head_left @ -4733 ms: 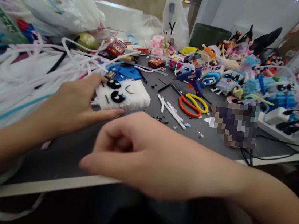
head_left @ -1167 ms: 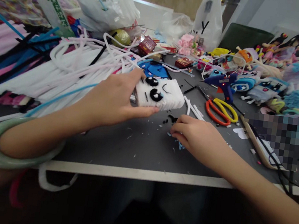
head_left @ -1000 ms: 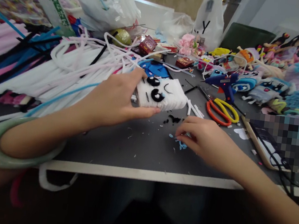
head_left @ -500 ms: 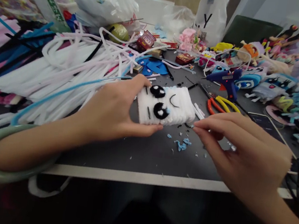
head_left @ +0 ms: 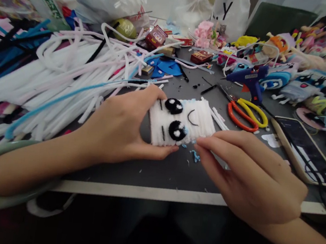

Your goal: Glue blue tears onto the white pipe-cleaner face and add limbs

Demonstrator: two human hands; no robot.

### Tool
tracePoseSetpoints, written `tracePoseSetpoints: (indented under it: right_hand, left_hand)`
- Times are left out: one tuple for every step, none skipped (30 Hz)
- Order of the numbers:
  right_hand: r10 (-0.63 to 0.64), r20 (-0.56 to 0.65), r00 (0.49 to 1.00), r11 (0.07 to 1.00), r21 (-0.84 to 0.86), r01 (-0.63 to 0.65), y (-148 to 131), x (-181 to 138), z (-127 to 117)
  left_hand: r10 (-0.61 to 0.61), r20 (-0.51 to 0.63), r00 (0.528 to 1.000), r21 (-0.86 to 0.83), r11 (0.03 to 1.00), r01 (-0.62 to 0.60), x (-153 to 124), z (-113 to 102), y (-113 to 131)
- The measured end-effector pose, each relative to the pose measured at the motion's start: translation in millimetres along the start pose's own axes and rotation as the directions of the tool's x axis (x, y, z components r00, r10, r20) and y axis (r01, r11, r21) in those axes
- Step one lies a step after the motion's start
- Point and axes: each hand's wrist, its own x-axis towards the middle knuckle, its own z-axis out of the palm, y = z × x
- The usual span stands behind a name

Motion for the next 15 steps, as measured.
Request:
tracePoseSetpoints:
  right_hand:
    - [-0.007, 0.019, 1.000, 1.000, -0.008, 0.007, -0.4, 0.9, -0.8]
    - [-0.012, 0.031, 0.999, 1.000, -0.015, 0.013, -0.8, 1.4, -1.4]
    - [-0.018, 0.033, 0.999, 1.000, -0.023, 0.019, -1.0, 1.6, -1.7]
    - [-0.028, 0.028, 0.999, 0.999, -0.036, 0.029, -1.1, 1.5, -1.7]
    - [-0.043, 0.009, 0.999, 0.998, -0.055, 0.044, -1.1, 1.0, -1.4]
    - [-0.062, -0.010, 0.998, 0.995, -0.078, 0.061, -0.9, 0.5, -1.0]
    - [-0.081, -0.020, 0.996, 0.992, -0.103, 0.079, -0.8, 0.0, -0.5]
    - [-0.095, -0.019, 0.995, 0.988, -0.127, 0.092, -0.6, -0.4, 0.0]
    - [-0.106, -0.023, 0.994, 0.984, -0.144, 0.102, -0.4, -0.5, 0.3]
    - [-0.111, -0.024, 0.994, 0.983, -0.152, 0.106, -0.2, -0.5, 0.6]
    - [-0.112, -0.023, 0.993, 0.982, -0.155, 0.107, -0.1, -0.2, 0.8]
    - [-0.116, -0.015, 0.993, 0.982, -0.155, 0.112, 0.1, 0.1, 1.0]
    - [-0.122, -0.007, 0.993, 0.981, -0.152, 0.119, 0.3, 0.5, 1.3]
    - [-0.128, -0.002, 0.992, 0.981, -0.147, 0.126, 0.4, 0.8, 1.6]
    - [-0.134, -0.002, 0.991, 0.981, -0.144, 0.133, 0.5, 1.1, 1.9]
  left_hand:
    - [0.002, 0.006, 1.000, -0.004, 1.000, -0.002, -0.1, 0.0, 0.3]
    - [0.001, 0.015, 1.000, -0.008, 1.000, -0.001, -0.1, 0.1, 0.6]
    - [-0.003, 0.026, 1.000, -0.014, 1.000, 0.004, 0.0, 0.3, 0.9]
    - [-0.009, 0.033, 0.999, -0.019, 1.000, 0.010, 0.1, 0.4, 1.1]
    - [-0.016, 0.037, 0.999, -0.025, 1.000, 0.017, 0.3, 0.7, 1.3]
    - [-0.024, 0.039, 0.999, -0.030, 0.999, 0.025, 0.6, 0.9, 1.5]
    - [-0.032, 0.040, 0.999, -0.035, 0.999, 0.033, 0.8, 1.1, 1.6]
    - [-0.042, 0.046, 0.998, -0.037, 0.998, 0.044, 1.0, 1.3, 1.6]
    - [-0.053, 0.050, 0.997, -0.038, 0.998, 0.055, 1.1, 1.4, 1.7]
    - [-0.060, 0.059, 0.996, -0.040, 0.997, 0.063, 1.2, 1.5, 1.8]
    - [-0.062, 0.065, 0.996, -0.041, 0.997, 0.064, 1.1, 1.4, 1.9]
    - [-0.057, 0.063, 0.996, -0.040, 0.997, 0.060, 0.9, 1.2, 2.1]
    - [-0.047, 0.055, 0.997, -0.036, 0.998, 0.049, 0.8, 1.0, 2.2]
    - [-0.035, 0.046, 0.998, -0.029, 0.999, 0.036, 0.5, 0.6, 2.4]
    - [-0.024, 0.040, 0.999, -0.021, 0.999, 0.025, 0.4, 0.1, 2.6]
